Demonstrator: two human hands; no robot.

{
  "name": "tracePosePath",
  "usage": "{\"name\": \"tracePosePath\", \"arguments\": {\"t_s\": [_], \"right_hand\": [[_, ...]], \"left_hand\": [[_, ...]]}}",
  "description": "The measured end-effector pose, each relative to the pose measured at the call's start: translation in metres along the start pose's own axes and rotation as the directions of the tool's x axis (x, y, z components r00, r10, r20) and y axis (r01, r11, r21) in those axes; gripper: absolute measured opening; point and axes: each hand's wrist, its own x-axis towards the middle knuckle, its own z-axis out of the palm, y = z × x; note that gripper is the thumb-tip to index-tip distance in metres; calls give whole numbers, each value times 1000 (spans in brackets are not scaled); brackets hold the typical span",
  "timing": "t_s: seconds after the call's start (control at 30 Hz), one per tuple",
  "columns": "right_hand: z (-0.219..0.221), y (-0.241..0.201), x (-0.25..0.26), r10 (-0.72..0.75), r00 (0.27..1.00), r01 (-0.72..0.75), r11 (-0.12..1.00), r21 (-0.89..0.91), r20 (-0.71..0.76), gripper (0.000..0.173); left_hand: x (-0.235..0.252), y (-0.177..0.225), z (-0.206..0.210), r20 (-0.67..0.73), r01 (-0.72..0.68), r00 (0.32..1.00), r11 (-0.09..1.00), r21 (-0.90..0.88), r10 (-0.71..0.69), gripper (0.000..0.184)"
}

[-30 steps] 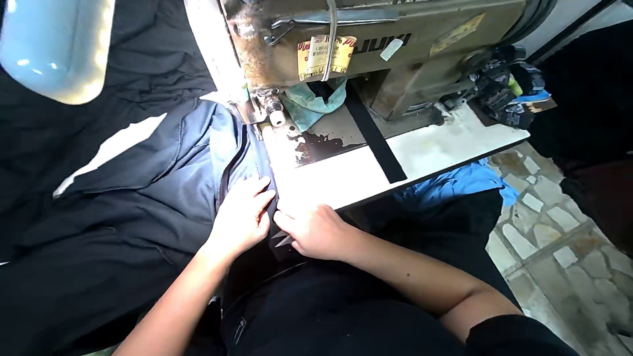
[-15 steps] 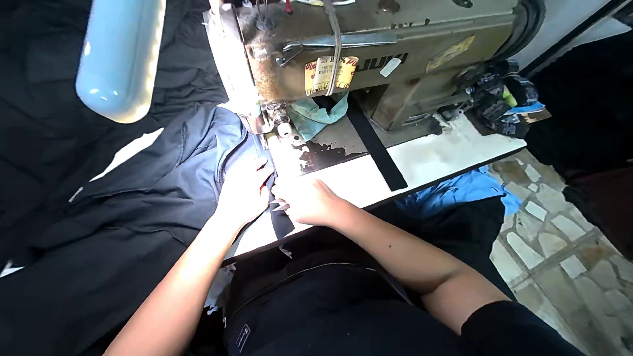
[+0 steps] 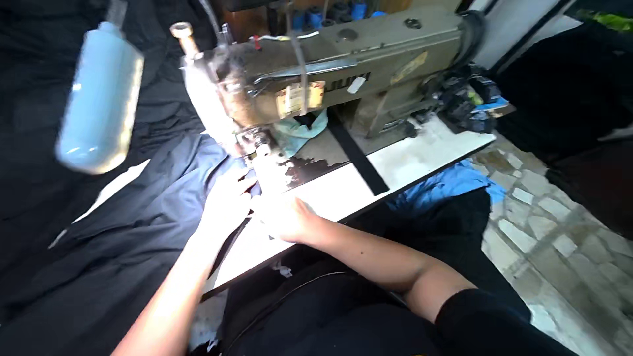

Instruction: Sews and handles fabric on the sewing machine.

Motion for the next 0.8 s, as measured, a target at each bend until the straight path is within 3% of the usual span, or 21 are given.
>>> {"name": "tracePosePath", "arguments": {"t_s": [0.07,0.13,0.2,0.3,0.37,0.47,0.53,0.6,0.67,0.73,0.8], "right_hand": [[-15,15,-2,89,996,-88,996,-9,22,31],[-33,34,-2,170,982,-172,985,-22,-80,34],[-48,36,-2,184,974,-189,982,-20,-135,36],[-47,17,13,-19,990,42,987,158,-142,30],[-41,6,24,-177,978,202,925,321,-107,27],[-37,2,24,-187,982,172,924,340,13,27],[-26,6,15,-198,980,197,915,352,-34,22],[-17,10,0,-261,951,304,877,371,-163,20],[-6,14,-18,-319,908,405,834,375,-271,21],[1,19,-34,-344,908,408,855,321,-238,20],[3,20,-45,-318,937,344,913,220,-145,20]], "left_hand": [[-6,-2,-8,58,-21,998,997,72,17,42],[-18,-11,-12,95,-95,992,982,164,80,57],[-27,-17,-12,92,-168,984,959,229,151,61],[-23,-8,-24,135,-199,975,959,202,174,47],[-12,0,-48,257,-168,958,974,150,125,43],[3,-6,-91,367,-229,926,901,368,86,27],[3,2,-115,377,-246,924,852,462,62,22],[0,40,-124,411,-298,897,908,293,162,22],[-4,72,-110,521,-263,823,965,-8,228,23],[-6,78,-90,602,-154,765,973,-172,228,23],[-6,72,-81,673,-56,718,978,-199,178,22]]}}
